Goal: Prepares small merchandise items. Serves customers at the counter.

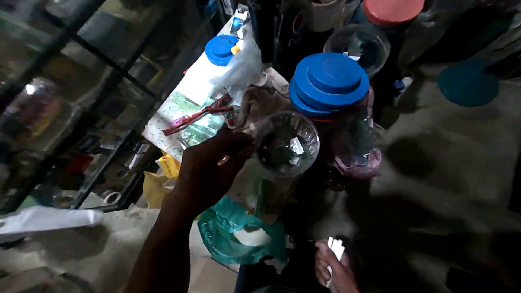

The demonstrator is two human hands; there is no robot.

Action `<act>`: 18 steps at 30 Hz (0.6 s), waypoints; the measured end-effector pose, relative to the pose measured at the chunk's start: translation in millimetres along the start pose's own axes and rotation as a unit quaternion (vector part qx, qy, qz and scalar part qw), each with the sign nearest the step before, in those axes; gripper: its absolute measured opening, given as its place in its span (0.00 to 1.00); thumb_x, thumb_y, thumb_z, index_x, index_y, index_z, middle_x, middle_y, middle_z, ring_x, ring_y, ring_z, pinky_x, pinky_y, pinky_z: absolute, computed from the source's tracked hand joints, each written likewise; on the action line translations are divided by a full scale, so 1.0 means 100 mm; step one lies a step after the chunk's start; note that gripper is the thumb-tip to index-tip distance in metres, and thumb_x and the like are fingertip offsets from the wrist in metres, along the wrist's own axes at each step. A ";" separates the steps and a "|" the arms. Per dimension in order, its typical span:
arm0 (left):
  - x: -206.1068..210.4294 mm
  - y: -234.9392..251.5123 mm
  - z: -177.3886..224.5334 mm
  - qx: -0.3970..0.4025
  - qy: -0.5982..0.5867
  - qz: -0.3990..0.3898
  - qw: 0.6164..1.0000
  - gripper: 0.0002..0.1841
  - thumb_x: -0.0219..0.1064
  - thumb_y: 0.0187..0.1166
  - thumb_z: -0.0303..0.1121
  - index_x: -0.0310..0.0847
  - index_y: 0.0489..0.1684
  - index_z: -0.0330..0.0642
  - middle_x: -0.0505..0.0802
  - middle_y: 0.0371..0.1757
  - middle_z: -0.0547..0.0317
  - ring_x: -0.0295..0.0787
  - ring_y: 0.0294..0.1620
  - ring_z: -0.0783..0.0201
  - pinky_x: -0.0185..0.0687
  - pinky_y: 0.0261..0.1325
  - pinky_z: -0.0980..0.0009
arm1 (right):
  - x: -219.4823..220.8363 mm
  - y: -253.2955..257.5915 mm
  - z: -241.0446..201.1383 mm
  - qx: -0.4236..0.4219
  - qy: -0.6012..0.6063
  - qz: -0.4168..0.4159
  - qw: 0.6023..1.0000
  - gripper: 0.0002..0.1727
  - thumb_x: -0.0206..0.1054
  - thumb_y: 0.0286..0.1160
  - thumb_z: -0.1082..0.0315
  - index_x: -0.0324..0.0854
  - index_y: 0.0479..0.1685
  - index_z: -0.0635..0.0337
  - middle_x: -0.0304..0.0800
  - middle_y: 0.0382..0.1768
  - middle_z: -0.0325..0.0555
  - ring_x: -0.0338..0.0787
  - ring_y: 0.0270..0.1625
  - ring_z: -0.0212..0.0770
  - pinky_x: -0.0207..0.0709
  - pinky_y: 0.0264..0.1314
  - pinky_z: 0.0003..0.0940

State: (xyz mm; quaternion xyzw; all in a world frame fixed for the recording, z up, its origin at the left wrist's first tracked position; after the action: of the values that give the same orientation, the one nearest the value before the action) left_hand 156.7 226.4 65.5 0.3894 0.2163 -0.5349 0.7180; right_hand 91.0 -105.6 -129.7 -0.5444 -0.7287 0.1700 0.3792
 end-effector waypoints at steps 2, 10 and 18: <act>0.16 0.13 0.08 0.012 0.012 -0.048 0.999 0.11 0.66 0.84 0.34 0.88 0.55 0.39 0.95 0.49 0.60 0.92 0.46 0.75 0.90 0.54 0.76 | -0.01 0.14 -0.19 0.006 -0.045 -0.027 0.999 0.07 0.60 0.84 0.65 0.82 0.45 0.56 0.73 0.13 0.27 0.72 0.11 0.23 0.73 0.14 0.20; 1.58 0.88 0.25 -0.063 0.255 -0.442 0.858 0.08 0.68 0.78 0.28 0.85 0.48 0.33 0.91 0.45 0.40 0.90 0.49 0.40 0.82 0.49 0.45 | -0.25 0.53 -0.72 0.050 -0.118 -0.077 0.989 0.07 0.60 0.81 0.62 0.79 0.45 0.53 0.70 0.12 0.24 0.71 0.11 0.22 0.73 0.15 0.20; 1.90 0.78 0.04 -0.145 0.304 -0.471 0.815 0.21 0.53 0.88 0.24 0.70 0.76 0.23 0.82 0.70 0.29 0.80 0.71 0.35 0.75 0.70 0.45 | -0.34 0.67 -0.99 0.046 -0.116 -0.078 0.989 0.06 0.59 0.83 0.62 0.80 0.42 0.51 0.70 0.10 0.23 0.71 0.10 0.21 0.72 0.14 0.19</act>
State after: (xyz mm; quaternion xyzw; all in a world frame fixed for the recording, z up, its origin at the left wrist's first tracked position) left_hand 292.4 118.8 -44.3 0.2736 0.6559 -0.6246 0.3238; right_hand 212.6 -129.7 -121.3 -0.4446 -0.7991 0.2355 0.3291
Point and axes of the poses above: each hand's wrist, its own y-axis towards the middle knuckle, its own x-axis out of the palm, z = x × y, the point moved 5 cm from there along y, towards the middle knuckle
